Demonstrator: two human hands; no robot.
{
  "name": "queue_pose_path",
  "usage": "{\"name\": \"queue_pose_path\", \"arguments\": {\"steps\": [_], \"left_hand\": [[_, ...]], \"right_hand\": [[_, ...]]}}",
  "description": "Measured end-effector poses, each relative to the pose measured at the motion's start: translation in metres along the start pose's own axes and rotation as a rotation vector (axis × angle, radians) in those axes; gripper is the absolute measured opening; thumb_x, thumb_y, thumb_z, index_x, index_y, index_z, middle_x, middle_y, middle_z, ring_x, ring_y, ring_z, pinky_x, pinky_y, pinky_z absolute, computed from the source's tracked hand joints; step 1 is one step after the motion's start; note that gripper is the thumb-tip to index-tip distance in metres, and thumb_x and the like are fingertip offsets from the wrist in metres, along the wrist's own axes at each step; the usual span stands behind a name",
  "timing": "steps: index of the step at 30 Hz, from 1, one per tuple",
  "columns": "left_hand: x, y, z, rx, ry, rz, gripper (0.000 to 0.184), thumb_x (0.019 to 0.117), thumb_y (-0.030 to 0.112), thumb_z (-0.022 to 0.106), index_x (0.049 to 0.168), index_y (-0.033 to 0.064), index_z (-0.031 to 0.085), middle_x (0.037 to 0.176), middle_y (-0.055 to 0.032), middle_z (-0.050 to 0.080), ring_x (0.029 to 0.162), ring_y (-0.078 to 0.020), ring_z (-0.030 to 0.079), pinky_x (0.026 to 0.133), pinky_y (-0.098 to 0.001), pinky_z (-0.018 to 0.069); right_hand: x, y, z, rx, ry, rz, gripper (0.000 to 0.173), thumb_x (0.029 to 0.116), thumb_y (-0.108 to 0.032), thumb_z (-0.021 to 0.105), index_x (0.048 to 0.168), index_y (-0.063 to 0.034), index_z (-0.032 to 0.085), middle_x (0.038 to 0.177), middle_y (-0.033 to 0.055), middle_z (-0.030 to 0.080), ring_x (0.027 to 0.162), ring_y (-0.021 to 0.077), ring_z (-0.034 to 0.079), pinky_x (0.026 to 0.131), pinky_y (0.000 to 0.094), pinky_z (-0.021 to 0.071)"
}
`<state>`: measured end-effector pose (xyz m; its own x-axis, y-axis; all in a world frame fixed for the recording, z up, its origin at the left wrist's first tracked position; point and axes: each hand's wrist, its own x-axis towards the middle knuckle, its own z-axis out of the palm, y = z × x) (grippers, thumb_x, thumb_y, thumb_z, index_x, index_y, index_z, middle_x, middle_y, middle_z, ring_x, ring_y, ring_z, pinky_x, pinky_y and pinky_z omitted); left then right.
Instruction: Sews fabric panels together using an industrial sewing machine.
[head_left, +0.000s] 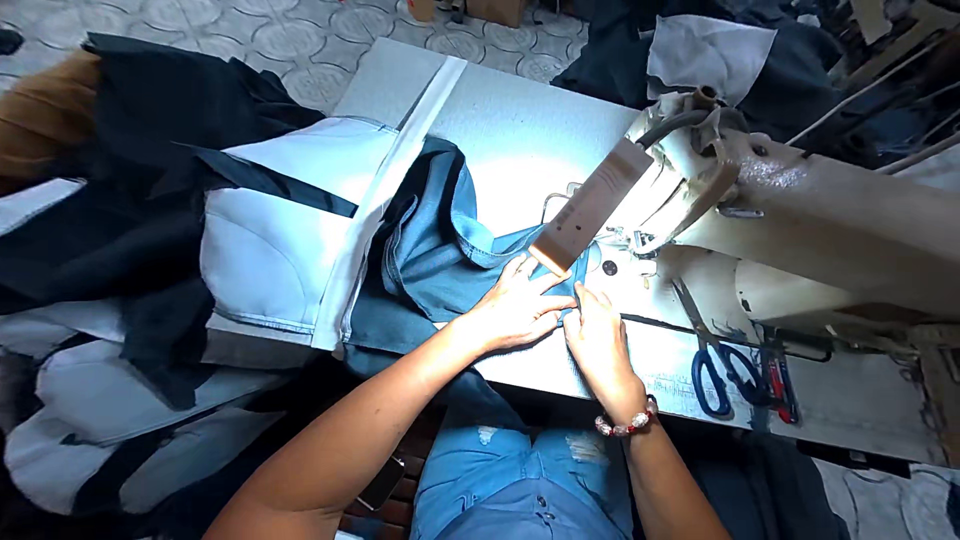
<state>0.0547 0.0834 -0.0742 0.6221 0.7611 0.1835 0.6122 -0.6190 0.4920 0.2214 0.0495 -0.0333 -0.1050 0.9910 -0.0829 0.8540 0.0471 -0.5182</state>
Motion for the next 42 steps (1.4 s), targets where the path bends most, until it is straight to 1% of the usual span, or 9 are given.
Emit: {"name": "queue_pose_path", "arguments": {"steps": [10, 17, 21, 25, 29, 33, 36, 38, 42], "left_hand": [[0.018, -0.020, -0.001, 0.028, -0.071, -0.055, 0.047, 0.1008, 0.043, 0.039, 0.136, 0.0311, 0.068, 0.157, -0.0054, 0.049, 0.153, -0.0440, 0.026, 0.118, -0.0696, 0.0158], [0.036, -0.033, -0.009, -0.022, -0.085, -0.084, 0.042, 0.0988, 0.042, 0.052, 0.134, 0.0276, 0.069, 0.158, -0.0067, 0.048, 0.153, -0.0451, 0.024, 0.116, -0.0671, 0.0242], [0.038, -0.035, -0.004, -0.087, 0.004, -0.076, 0.039, 0.1015, 0.040, 0.048, 0.127, 0.0260, 0.074, 0.152, -0.0082, 0.054, 0.151, -0.0438, 0.030, 0.117, -0.0658, 0.0246], [0.027, -0.020, -0.019, -0.064, -0.014, -0.078, 0.047, 0.1061, 0.039, 0.042, 0.140, 0.0166, 0.064, 0.154, -0.0112, 0.052, 0.151, -0.0406, 0.032, 0.122, -0.0617, 0.0225], [-0.033, -0.007, -0.067, 0.305, -0.110, -0.136, 0.066, 0.0887, 0.029, 0.064, 0.150, 0.0080, 0.052, 0.161, -0.0143, 0.042, 0.153, -0.0372, 0.029, 0.121, -0.0596, 0.0235], [-0.104, -0.041, -0.091, 0.524, 0.111, -0.170, 0.030, 0.0897, 0.001, 0.065, 0.118, -0.0001, 0.074, 0.138, -0.0208, 0.064, 0.141, -0.0471, 0.046, 0.114, -0.0717, 0.0275], [-0.125, -0.045, -0.097, 0.434, 0.397, -0.201, 0.025, 0.0993, 0.011, 0.055, 0.096, 0.0015, 0.078, 0.110, -0.0143, 0.077, 0.130, -0.0435, 0.058, 0.114, -0.0752, 0.0191], [-0.120, -0.031, -0.107, 0.413, 0.548, -0.184, 0.026, 0.1013, 0.013, 0.056, 0.096, -0.0019, 0.076, 0.092, -0.0179, 0.075, 0.104, -0.0381, 0.070, 0.113, -0.0687, 0.0256], [-0.106, -0.010, -0.133, 0.490, 0.576, -0.156, 0.024, 0.1027, 0.012, 0.057, 0.102, -0.0046, 0.074, 0.085, -0.0214, 0.072, 0.082, -0.0356, 0.069, 0.107, -0.0591, 0.0354]], "right_hand": [[0.021, -0.005, -0.008, 0.032, -0.022, 0.055, 0.038, 0.1009, -0.006, 0.055, 0.137, 0.0047, 0.060, 0.130, 0.0280, 0.062, 0.118, 0.0444, 0.062, 0.098, 0.0594, 0.0488], [0.027, 0.029, -0.006, 0.122, 0.164, -0.018, 0.028, 0.1034, -0.014, 0.057, 0.121, 0.0011, 0.072, 0.108, 0.0218, 0.070, 0.098, 0.0375, 0.068, 0.086, 0.0542, 0.0536], [0.022, 0.039, 0.004, 0.083, 0.237, 0.013, 0.026, 0.0938, -0.011, 0.066, 0.117, -0.0037, 0.075, 0.107, 0.0212, 0.067, 0.105, 0.0395, 0.063, 0.091, 0.0554, 0.0496], [0.029, 0.031, 0.012, 0.031, 0.289, 0.050, 0.036, 0.0922, -0.033, 0.074, 0.110, -0.0022, 0.074, 0.109, 0.0224, 0.067, 0.108, 0.0426, 0.061, 0.090, 0.0608, 0.0450], [0.036, 0.024, 0.018, 0.081, 0.352, 0.065, 0.031, 0.0961, -0.036, 0.070, 0.101, -0.0069, 0.078, 0.108, 0.0173, 0.070, 0.108, 0.0411, 0.060, 0.090, 0.0620, 0.0416], [0.034, 0.011, 0.014, 0.190, 0.300, 0.060, 0.022, 0.0926, -0.022, 0.075, 0.109, -0.0083, 0.076, 0.111, 0.0132, 0.070, 0.112, 0.0391, 0.058, 0.089, 0.0631, 0.0382], [0.037, 0.010, 0.018, 0.349, 0.324, 0.040, 0.023, 0.0984, -0.024, 0.068, 0.106, -0.0030, 0.072, 0.102, 0.0165, 0.070, 0.106, 0.0383, 0.061, 0.089, 0.0631, 0.0400], [0.035, 0.010, 0.018, 0.502, 0.342, 0.032, 0.025, 0.1035, -0.020, 0.060, 0.110, 0.0032, 0.066, 0.096, 0.0183, 0.067, 0.092, 0.0298, 0.064, 0.084, 0.0519, 0.0504], [0.010, 0.003, 0.015, 0.908, 0.371, 0.107, 0.017, 0.1022, -0.007, 0.057, 0.112, 0.0064, 0.057, 0.085, 0.0023, 0.055, 0.070, 0.0006, 0.048, 0.065, 0.0184, 0.0435]]}}
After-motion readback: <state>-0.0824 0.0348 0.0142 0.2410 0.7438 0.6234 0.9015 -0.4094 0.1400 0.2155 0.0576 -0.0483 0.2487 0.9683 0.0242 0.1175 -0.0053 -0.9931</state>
